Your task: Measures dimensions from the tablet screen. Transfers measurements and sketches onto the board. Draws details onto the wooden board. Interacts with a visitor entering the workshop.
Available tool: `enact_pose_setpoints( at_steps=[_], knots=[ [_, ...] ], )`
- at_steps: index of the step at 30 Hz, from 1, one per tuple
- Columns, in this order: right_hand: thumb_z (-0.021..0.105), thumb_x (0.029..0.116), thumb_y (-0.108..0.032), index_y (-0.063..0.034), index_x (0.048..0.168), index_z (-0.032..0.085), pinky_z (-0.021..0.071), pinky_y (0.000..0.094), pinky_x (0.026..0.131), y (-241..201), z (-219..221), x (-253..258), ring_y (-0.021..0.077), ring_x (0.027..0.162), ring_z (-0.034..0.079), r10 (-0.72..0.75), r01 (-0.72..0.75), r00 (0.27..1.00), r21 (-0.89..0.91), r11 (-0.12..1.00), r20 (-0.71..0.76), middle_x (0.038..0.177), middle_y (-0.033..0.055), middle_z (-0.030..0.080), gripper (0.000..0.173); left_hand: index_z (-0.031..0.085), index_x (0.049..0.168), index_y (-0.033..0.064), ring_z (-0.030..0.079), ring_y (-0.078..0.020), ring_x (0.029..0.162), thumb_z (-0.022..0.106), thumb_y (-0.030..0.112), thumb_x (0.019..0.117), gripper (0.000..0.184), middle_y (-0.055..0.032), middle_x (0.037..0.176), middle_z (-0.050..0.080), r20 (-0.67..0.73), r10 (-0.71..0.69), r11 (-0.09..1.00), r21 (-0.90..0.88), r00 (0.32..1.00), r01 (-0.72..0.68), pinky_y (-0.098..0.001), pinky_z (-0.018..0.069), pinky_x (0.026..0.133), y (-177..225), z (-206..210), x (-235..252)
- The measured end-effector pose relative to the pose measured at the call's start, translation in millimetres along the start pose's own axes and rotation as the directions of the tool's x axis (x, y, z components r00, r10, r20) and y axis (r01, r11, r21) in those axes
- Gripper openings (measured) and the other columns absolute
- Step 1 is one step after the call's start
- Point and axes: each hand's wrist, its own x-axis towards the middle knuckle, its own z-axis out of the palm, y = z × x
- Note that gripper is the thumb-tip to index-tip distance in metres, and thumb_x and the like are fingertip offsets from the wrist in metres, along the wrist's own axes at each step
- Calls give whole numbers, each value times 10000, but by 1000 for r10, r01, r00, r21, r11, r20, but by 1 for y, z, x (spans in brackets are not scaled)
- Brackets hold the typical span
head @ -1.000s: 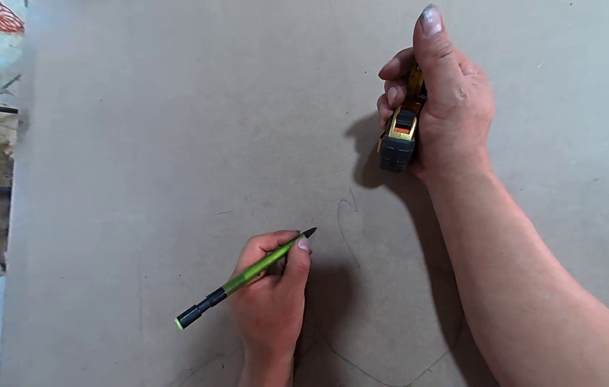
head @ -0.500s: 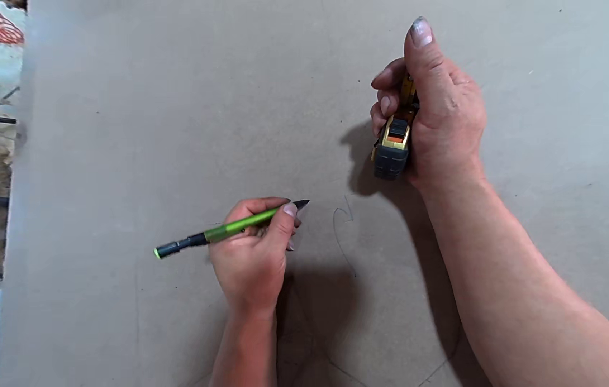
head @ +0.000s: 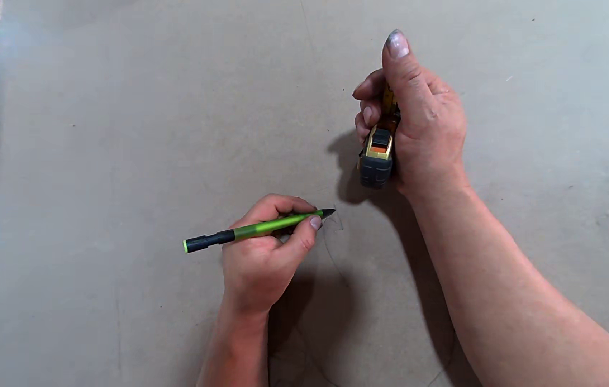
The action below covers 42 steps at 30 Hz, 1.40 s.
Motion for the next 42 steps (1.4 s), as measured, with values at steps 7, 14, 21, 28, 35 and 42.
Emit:
enact_pose_setpoints(
  at_steps=[7, 14, 21, 28, 35, 42],
  knots=[
    [410, 1126, -323, 4, 929, 697, 591, 350, 584, 1, 0, 0, 177, 606, 625, -5, 5, 1000, -16, 1000, -2, 696, 65, 625, 477, 727, 1020, 111, 697, -133, 674, 737, 155, 911, 118, -10, 851, 742, -4, -5, 1000, 19, 1000, 6, -259, 605, 569, 0, 0, 0],
    [408, 1126, -322, 3, 923, 697, 586, 340, 578, -1, 1, -1, 173, 600, 621, 4, -4, 1000, -19, 1000, -7, 690, 61, 622, 480, 721, 1027, 108, 694, -142, 659, 734, 159, 918, 121, -22, 855, 745, -73, -29, 999, 23, 997, 31, -265, 597, 554, 0, 4, 0],
    [404, 1128, -323, 0, 915, 694, 585, 336, 570, 0, 1, -1, 167, 590, 616, 0, 0, 1000, -12, 1000, 0, 682, 55, 614, 483, 718, 1033, 119, 708, -133, 677, 736, 170, 924, 121, -5, 864, 754, -132, -37, 997, 69, 991, 46, -265, 608, 571, 1, 8, -2],
    [409, 1127, -318, -3, 921, 696, 581, 329, 567, 0, 2, -1, 162, 590, 615, -1, 1, 1000, -17, 1000, -4, 681, 50, 618, 472, 701, 1022, 93, 714, -129, 682, 729, 120, 926, 104, -16, 852, 753, -238, -43, 997, 59, 970, 59, -253, 609, 579, 3, 10, -4],
    [409, 1127, -318, -7, 914, 694, 577, 324, 568, 1, 1, -1, 158, 590, 610, -2, 2, 1000, -16, 1000, 5, 683, 46, 614, 473, 708, 1035, 109, 709, -115, 666, 738, 143, 937, 108, -4, 860, 760, -268, -71, 991, 91, 961, 98, -244, 598, 558, 3, 10, -3],
    [395, 1130, -312, -11, 916, 694, 583, 325, 573, 0, 1, -1, 154, 595, 618, -5, 5, 1000, -21, 1000, 11, 687, 41, 619, 475, 691, 1015, 61, 701, -142, 648, 711, 82, 936, 83, -40, 831, 741, -354, -71, 997, -8, 932, 73, -255, 600, 558, -1, 7, -4]
  ],
)
